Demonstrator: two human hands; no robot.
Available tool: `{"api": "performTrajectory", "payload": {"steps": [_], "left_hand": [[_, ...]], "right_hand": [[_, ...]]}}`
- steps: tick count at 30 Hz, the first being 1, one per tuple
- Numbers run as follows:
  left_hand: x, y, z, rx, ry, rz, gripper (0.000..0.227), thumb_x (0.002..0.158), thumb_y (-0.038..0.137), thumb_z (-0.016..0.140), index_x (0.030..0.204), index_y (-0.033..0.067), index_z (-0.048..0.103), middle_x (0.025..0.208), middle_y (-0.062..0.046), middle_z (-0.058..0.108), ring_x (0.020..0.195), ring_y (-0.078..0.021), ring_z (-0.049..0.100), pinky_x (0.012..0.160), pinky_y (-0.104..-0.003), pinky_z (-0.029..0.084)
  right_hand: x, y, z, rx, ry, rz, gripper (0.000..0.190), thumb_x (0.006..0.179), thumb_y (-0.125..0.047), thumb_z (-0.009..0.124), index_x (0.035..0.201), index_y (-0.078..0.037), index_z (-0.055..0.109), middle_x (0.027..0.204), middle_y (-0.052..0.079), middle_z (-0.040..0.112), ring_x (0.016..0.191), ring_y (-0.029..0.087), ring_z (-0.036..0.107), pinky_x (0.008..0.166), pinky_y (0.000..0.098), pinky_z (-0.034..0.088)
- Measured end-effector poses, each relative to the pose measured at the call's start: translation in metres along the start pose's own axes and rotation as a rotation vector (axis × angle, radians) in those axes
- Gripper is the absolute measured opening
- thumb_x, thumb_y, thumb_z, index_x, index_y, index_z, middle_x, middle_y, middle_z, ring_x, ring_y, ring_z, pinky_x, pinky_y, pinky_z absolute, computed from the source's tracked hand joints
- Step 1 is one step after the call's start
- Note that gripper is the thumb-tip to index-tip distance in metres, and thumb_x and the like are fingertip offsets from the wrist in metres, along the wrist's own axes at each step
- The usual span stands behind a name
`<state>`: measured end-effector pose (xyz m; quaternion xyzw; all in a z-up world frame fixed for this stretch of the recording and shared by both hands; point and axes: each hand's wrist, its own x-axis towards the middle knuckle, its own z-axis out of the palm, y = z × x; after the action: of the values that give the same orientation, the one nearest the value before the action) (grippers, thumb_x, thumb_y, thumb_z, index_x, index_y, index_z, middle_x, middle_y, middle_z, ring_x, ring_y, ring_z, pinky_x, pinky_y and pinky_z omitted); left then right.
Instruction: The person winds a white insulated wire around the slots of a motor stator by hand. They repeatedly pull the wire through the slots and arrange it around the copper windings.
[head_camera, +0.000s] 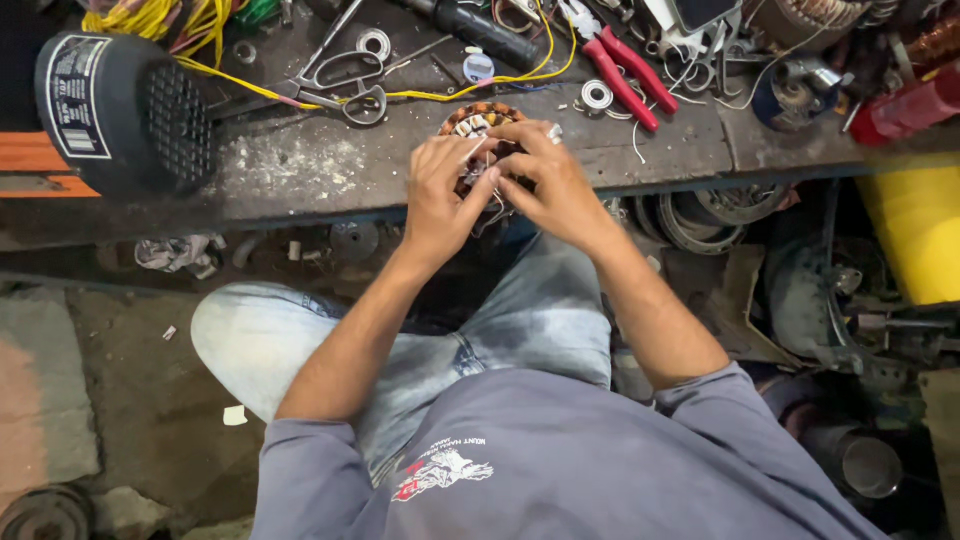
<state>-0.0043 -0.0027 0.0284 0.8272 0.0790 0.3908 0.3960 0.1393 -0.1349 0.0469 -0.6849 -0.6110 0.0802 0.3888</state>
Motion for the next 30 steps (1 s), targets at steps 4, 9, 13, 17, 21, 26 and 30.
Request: {"api": "performTrajectory", "payload": {"steps": [4,9,13,17,21,26,30], "left_hand": [[0.002,0.001,0.002,0.042,0.016,-0.002,0.013,0.096,0.012,0.074,0.108,0.0072,0.072,0.105,-0.007,0.072,0.105,-0.0275,0.066,0.098,-0.042,0.044],[0.001,0.003,-0.003,0.122,0.006,0.064,0.011,0.095,0.013,0.075,0.104,0.0079,0.072,0.098,-0.006,0.070,0.100,-0.0290,0.065,0.092,-0.043,0.044],[0.002,0.006,-0.006,0.258,-0.033,0.213,0.013,0.092,0.009,0.075,0.104,0.0058,0.071,0.097,-0.007,0.069,0.097,-0.0288,0.064,0.086,-0.044,0.047],[0.005,0.011,-0.008,0.289,-0.086,0.283,0.017,0.087,0.005,0.073,0.104,0.0050,0.072,0.094,-0.008,0.068,0.091,-0.0287,0.064,0.079,-0.043,0.051],[0.008,0.016,-0.013,0.083,-0.099,0.191,0.012,0.093,0.005,0.075,0.104,0.0035,0.072,0.092,-0.010,0.067,0.085,-0.0291,0.067,0.073,-0.040,0.053],[0.008,0.017,-0.020,-0.027,-0.082,0.117,0.011,0.093,0.005,0.078,0.099,0.0013,0.070,0.094,-0.010,0.069,0.083,-0.0287,0.070,0.073,-0.038,0.054],[0.009,0.014,-0.022,-0.009,-0.079,0.146,0.010,0.095,0.004,0.077,0.101,0.0010,0.070,0.096,-0.010,0.070,0.086,-0.0296,0.070,0.075,-0.039,0.054]], "right_hand": [[-0.013,-0.007,0.006,-0.043,0.097,-0.002,0.023,0.091,-0.009,0.077,0.112,-0.002,0.072,0.142,0.017,0.059,0.136,0.039,0.051,0.115,0.0475,0.043],[-0.033,-0.021,0.003,-0.011,0.190,0.024,0.032,0.090,-0.014,0.082,0.119,-0.005,0.072,0.142,0.017,0.057,0.136,0.038,0.051,0.114,0.0479,0.044],[-0.043,-0.031,0.007,-0.067,0.191,-0.067,0.031,0.083,-0.015,0.086,0.109,-0.006,0.070,0.136,0.015,0.061,0.132,0.039,0.052,0.111,0.0483,0.045],[-0.047,-0.036,0.018,-0.074,0.245,-0.015,0.026,0.085,-0.007,0.084,0.104,-0.005,0.067,0.124,0.011,0.066,0.125,0.034,0.059,0.106,0.0451,0.049],[-0.050,-0.037,0.029,-0.197,0.301,-0.059,0.025,0.084,-0.001,0.081,0.104,-0.003,0.066,0.112,0.011,0.069,0.116,0.033,0.062,0.100,0.0451,0.049],[-0.057,-0.039,0.036,-0.150,0.350,-0.042,0.020,0.088,0.004,0.078,0.103,-0.005,0.066,0.103,0.009,0.071,0.104,0.030,0.068,0.091,0.0411,0.052],[-0.070,-0.051,0.038,-0.060,0.432,-0.021,0.021,0.089,0.007,0.074,0.104,-0.005,0.065,0.104,0.010,0.071,0.098,0.030,0.070,0.086,0.0397,0.054]]}}
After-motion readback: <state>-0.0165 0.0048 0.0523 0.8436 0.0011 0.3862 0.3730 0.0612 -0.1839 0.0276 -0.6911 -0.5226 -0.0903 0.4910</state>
